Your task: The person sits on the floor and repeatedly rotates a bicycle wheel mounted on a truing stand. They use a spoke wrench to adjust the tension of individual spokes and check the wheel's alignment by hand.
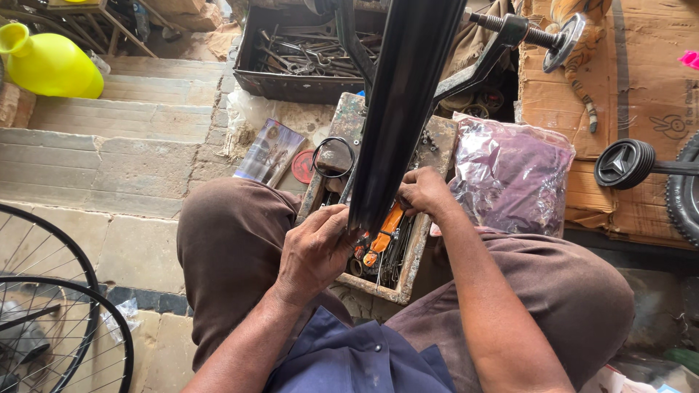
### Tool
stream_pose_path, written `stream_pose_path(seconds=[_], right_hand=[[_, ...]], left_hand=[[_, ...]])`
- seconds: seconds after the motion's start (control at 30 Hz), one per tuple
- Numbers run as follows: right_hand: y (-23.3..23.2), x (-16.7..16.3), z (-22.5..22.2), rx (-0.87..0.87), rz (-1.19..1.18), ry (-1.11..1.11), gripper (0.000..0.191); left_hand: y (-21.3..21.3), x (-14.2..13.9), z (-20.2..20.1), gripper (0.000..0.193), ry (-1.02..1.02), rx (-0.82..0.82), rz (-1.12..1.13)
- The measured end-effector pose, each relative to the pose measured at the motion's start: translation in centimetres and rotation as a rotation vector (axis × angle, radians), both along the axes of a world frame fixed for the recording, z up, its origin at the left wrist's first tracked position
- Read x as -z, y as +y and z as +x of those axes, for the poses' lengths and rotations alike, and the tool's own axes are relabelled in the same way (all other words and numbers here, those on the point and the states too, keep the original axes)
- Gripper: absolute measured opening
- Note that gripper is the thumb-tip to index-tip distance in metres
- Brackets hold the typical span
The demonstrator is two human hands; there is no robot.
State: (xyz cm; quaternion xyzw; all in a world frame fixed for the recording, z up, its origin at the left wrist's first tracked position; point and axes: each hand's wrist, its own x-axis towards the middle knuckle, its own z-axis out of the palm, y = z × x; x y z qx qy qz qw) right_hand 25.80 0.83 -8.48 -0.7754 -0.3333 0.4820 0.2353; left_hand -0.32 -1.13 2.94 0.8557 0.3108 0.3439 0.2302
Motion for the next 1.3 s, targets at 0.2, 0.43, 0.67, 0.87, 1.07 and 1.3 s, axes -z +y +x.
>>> stream_pose_path(seconds=[0.2, 0.43, 0.67, 0.87, 1.07, 1.3], right_hand=[[0.0, -0.4, -0.2, 0.004, -0.012, -0.013, 0.029], [0.0, -0.6, -0.1, -0.001, -0.001, -0.003, 0.028], [0.1, 0.8, 0.3, -0.012, 0.043, 0.021, 0.028], [-0.1, 2.3, 0.9, -0.014, 0.087, 0.084, 0.031], [-0.1, 1.5, 0.9, -0.111, 0.133, -0.089, 0.032], [0.1, 0.3, 0.5, -0.079, 0.111, 0.037, 0.035]], left_hand=[[-0.2, 0.0, 0.0, 0.027, -0.011, 0.019, -0.002], [0.0, 0.3, 0.2, 0.034, -0.005, 0.036, 0.008], [-0.8, -2.9, 0.3, 0.022, -0.221, 0.037, 0.046], [-0.9, -8.5, 1.7, 0.062, -0.395, 0.079, 0.158], [-0.1, -11.6, 3.1, 0.060, -0.290, 0.057, 0.177], [0.7, -11.7, 3.7, 0.062, -0.333, 0.084, 0.177]])
